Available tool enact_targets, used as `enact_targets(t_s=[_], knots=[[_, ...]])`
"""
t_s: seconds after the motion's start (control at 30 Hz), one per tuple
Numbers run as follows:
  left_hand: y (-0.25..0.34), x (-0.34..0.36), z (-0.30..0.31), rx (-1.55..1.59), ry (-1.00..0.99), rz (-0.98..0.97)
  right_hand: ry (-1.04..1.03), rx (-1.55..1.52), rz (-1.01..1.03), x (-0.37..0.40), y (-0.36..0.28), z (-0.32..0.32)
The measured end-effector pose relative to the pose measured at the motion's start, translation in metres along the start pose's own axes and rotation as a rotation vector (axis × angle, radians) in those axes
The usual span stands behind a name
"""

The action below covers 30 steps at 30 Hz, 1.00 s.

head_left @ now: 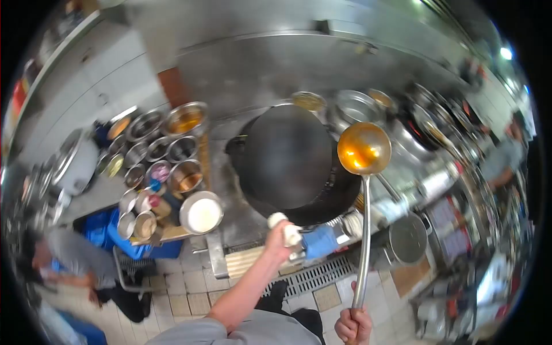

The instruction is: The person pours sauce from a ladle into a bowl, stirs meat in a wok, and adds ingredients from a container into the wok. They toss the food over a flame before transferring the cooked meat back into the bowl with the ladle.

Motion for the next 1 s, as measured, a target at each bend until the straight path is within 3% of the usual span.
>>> enact_targets(t_s=[0.07, 0.1, 0.17, 0.2, 0.3, 0.33, 0.37, 0.57, 0.63, 0.7, 0.77, 0.83, 0.87, 0.9, 0.93, 0.97, 1.0], knots=[[-0.006, -0.014, -0.014, 0.099, -0.054, -0.008, 0.310, 0.567, 0.141, -0.043, -0.033, 0.008], [-0.010, -0.028, -0.013, 0.115, -0.074, -0.021, 0.270, 0.569, 0.084, -0.061, -0.038, 0.019], [-0.016, -0.056, -0.011, 0.128, -0.108, -0.104, 0.419, 1.079, 0.060, -0.091, -0.060, 0.068], [-0.018, -0.058, -0.017, 0.126, -0.048, -0.117, 0.398, 1.156, 0.032, -0.104, -0.066, 0.086], [-0.014, -0.087, -0.017, 0.162, -0.031, -0.257, 0.218, 1.015, 0.075, -0.122, -0.089, 0.116], [-0.014, -0.097, -0.016, 0.172, -0.017, -0.290, 0.245, 1.194, 0.047, -0.127, -0.102, 0.111], [-0.013, -0.103, -0.021, 0.172, -0.014, -0.307, 0.271, 1.230, -0.038, -0.131, -0.118, 0.145], [-0.017, -0.128, -0.031, 0.134, 0.096, -0.420, 0.382, 1.418, -0.334, -0.160, -0.171, 0.149], [-0.016, -0.121, -0.037, 0.112, 0.070, -0.413, 0.265, 1.474, -0.241, -0.168, -0.177, 0.136], [-0.018, -0.109, -0.037, -0.044, 0.170, -0.362, 0.163, 1.486, -0.130, -0.178, -0.184, 0.125], [-0.024, -0.105, -0.028, -0.098, 0.116, -0.428, 0.204, 1.769, -0.204, -0.187, -0.198, 0.101], [-0.045, -0.058, -0.023, -0.595, 0.431, -0.452, 0.181, 1.578, -0.163, -0.192, -0.202, 0.058], [-0.057, -0.044, -0.031, -0.838, 0.433, -0.520, 0.188, 1.494, -0.168, -0.197, -0.216, 0.070], [-0.070, -0.033, -0.042, -1.085, 0.432, -0.590, 0.363, 1.249, -0.145, -0.201, -0.218, 0.074], [-0.084, -0.023, -0.047, -1.214, 0.529, -0.434, 0.381, 0.896, -0.244, -0.202, -0.215, 0.084], [-0.094, -0.026, -0.042, -1.220, 0.528, -0.440, 0.390, 0.536, -0.332, -0.201, -0.209, 0.093], [-0.107, -0.033, -0.034, -1.387, 0.566, -0.491, 0.466, 0.770, -0.297, -0.203, -0.204, 0.112]])
Point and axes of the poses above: each hand's wrist, its own x-axis away from the middle knuckle, its own z-axis out of the back of the hand, y = z × x, the point moved 6 cm from there along -x, towards the middle knuckle, and after that the axes turned 6 degrees about z, right-handed, at the moved point
